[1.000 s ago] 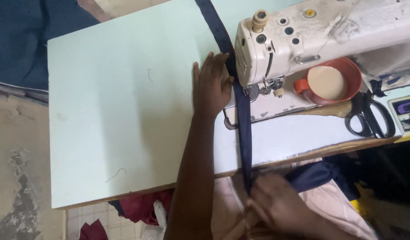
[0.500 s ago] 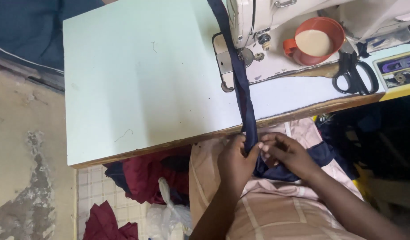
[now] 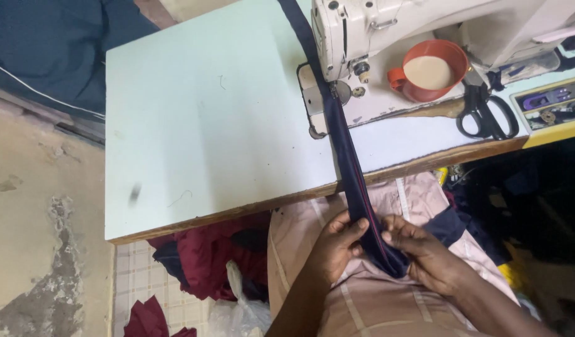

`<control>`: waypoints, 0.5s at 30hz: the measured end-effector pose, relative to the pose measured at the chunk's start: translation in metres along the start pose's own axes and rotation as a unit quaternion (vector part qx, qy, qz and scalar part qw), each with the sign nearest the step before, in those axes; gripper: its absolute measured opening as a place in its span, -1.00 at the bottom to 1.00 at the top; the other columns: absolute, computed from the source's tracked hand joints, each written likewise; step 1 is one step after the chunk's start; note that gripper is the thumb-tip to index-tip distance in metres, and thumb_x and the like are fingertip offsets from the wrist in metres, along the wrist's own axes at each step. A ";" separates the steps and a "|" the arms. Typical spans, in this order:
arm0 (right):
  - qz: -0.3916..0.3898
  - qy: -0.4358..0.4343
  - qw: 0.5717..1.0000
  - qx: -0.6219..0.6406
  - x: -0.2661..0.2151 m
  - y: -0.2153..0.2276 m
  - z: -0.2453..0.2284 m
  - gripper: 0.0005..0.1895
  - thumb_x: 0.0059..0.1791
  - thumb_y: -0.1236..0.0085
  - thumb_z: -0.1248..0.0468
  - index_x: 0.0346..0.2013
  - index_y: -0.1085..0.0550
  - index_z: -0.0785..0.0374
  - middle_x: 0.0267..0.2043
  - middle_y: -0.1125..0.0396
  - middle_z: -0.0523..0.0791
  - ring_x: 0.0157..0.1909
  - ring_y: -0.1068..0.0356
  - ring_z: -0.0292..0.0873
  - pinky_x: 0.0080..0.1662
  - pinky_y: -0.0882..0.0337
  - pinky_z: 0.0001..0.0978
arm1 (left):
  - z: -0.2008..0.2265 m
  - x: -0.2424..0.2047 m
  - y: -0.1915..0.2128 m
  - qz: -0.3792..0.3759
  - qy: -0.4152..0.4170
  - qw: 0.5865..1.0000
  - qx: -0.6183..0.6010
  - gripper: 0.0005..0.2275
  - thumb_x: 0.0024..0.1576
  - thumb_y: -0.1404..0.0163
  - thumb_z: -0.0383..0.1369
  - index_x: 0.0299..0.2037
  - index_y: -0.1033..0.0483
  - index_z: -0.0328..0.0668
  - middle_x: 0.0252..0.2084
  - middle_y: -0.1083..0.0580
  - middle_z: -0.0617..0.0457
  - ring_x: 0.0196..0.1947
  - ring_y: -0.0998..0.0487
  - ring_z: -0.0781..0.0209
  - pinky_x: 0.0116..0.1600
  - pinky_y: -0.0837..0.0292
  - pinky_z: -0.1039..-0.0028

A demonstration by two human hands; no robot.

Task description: Folding and preparing a long strip of fabric at a sewing workstation for subsequent machine sewing.

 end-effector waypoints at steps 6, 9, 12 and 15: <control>0.033 0.083 0.971 -0.221 0.007 -0.002 -0.013 -0.70 -0.04 -0.19 0.37 -0.01 -0.44 0.28 -0.15 -0.48 0.00 -0.17 -0.52 -0.10 -0.06 -0.50 -0.33 | -0.004 0.004 0.005 0.021 0.000 0.999 0.048 -0.80 0.15 -0.16 -0.31 -0.11 -0.57 -0.24 -0.32 -0.59 0.02 -0.44 -0.54 0.37 -0.47 -0.24 0.67; 0.009 0.370 0.743 -0.558 0.000 -0.032 -0.058 -0.67 0.02 -0.11 0.38 0.09 -0.42 0.16 0.06 -0.36 -0.07 0.04 -0.40 -0.10 0.06 -0.43 -0.29 | 0.001 0.008 0.013 0.057 -0.027 0.989 0.134 -0.80 0.15 -0.16 -0.34 -0.10 -0.62 -0.26 -0.29 -0.61 0.08 -0.45 -0.51 0.41 -0.43 -0.36 0.66; -0.058 0.536 0.542 -0.645 -0.018 -0.065 -0.065 -0.71 0.11 0.05 0.27 0.09 -0.48 0.24 0.17 -0.34 0.05 0.20 -0.38 0.10 0.21 -0.42 -0.08 | 0.035 -0.004 -0.002 0.046 -0.033 0.967 0.249 -0.87 0.15 -0.19 -0.33 -0.31 -0.55 -0.19 -0.44 -0.51 0.16 -0.51 -0.47 0.43 -0.43 -0.40 0.63; -0.068 0.572 0.535 -0.618 -0.024 -0.080 -0.080 -0.72 0.12 0.09 0.24 -0.02 -0.53 0.31 0.04 -0.43 0.02 0.06 -0.47 0.05 0.17 -0.49 -0.12 | 0.092 -0.002 -0.020 0.064 0.016 0.907 0.416 -0.68 0.16 0.02 -0.04 -0.47 -0.52 -0.06 -0.57 -0.47 0.20 -0.53 -0.52 0.41 -0.28 -0.48 0.56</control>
Point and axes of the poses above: each hand's wrist, its own x-axis towards the middle knuckle, its own y-axis out of the back of the hand, z = x × y, the point moved 8 cm from there along x, towards the middle knuckle
